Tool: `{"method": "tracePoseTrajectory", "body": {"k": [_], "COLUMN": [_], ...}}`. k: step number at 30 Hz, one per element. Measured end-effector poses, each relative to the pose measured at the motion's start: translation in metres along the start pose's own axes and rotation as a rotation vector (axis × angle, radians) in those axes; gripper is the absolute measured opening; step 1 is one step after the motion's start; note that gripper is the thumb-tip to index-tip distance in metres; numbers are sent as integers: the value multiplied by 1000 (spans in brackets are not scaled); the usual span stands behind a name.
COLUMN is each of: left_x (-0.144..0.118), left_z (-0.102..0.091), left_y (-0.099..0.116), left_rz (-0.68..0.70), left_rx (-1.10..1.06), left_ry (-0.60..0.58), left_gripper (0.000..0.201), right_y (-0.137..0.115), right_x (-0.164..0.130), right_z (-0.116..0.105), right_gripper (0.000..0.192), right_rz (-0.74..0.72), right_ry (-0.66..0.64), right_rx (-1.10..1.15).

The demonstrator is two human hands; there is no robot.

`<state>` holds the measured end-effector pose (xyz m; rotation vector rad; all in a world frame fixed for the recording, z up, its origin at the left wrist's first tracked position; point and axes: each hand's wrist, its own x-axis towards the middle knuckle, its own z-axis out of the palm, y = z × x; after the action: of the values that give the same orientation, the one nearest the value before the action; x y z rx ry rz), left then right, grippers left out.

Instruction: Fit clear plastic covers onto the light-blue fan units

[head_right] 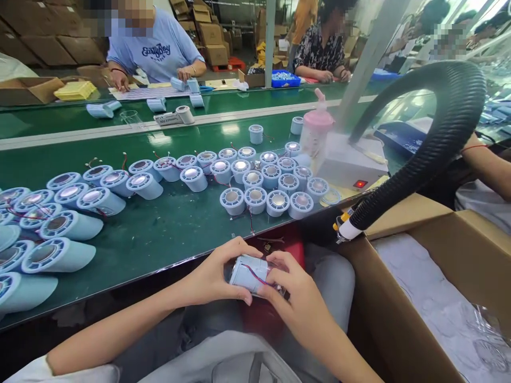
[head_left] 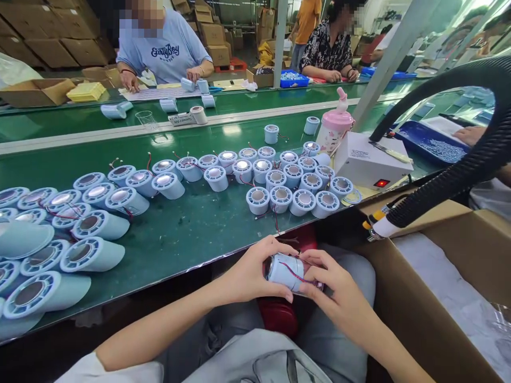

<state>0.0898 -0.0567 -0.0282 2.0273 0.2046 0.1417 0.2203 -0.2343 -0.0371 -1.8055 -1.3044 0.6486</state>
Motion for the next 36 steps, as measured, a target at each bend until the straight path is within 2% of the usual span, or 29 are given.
{"method": "tracePoseTrajectory", "body": {"k": [3,6,10,12,15,18,25,28,33,36], "left_x": [1,1,-1,-2,-3,-5,-8,-8,-7,-7], "left_z": [8,12,15,16,17,14,9,9,9,8], "left_y": [-11,-14,-11,-9,-8,-7,-1,0,2,4], "left_rz": [65,78,-91,-173,-257,-249,-54,-51,-135,-104], "left_rx": [-16,-112,-399,-557,-727,-704,-464,-486,-534,-475], "left_ry": [-4,-77,-157,-132,-112,-162,-137,-156,-215,-202], "left_gripper": [62,68,70,68,68,71,80,80,75,79], "right_y": [2,7,14,16,15,15,15,14,15,15], "right_x": [1,4,4,0,-9,-16,-22,-22,-23,-24], "right_z": [-4,-6,-10,-11,-11,-12,-17,-16,-14,-14], "right_gripper": [28,34,30,16,35,35,48,49,49,48], "right_rz": [106,201,268,170,-47,-158,-64,-36,-46,0], "right_ry": [49,96,113,89,63,56,-9,-16,19,10], "right_rx": [198,423,695,628,287,110,214,283,278,328]}}
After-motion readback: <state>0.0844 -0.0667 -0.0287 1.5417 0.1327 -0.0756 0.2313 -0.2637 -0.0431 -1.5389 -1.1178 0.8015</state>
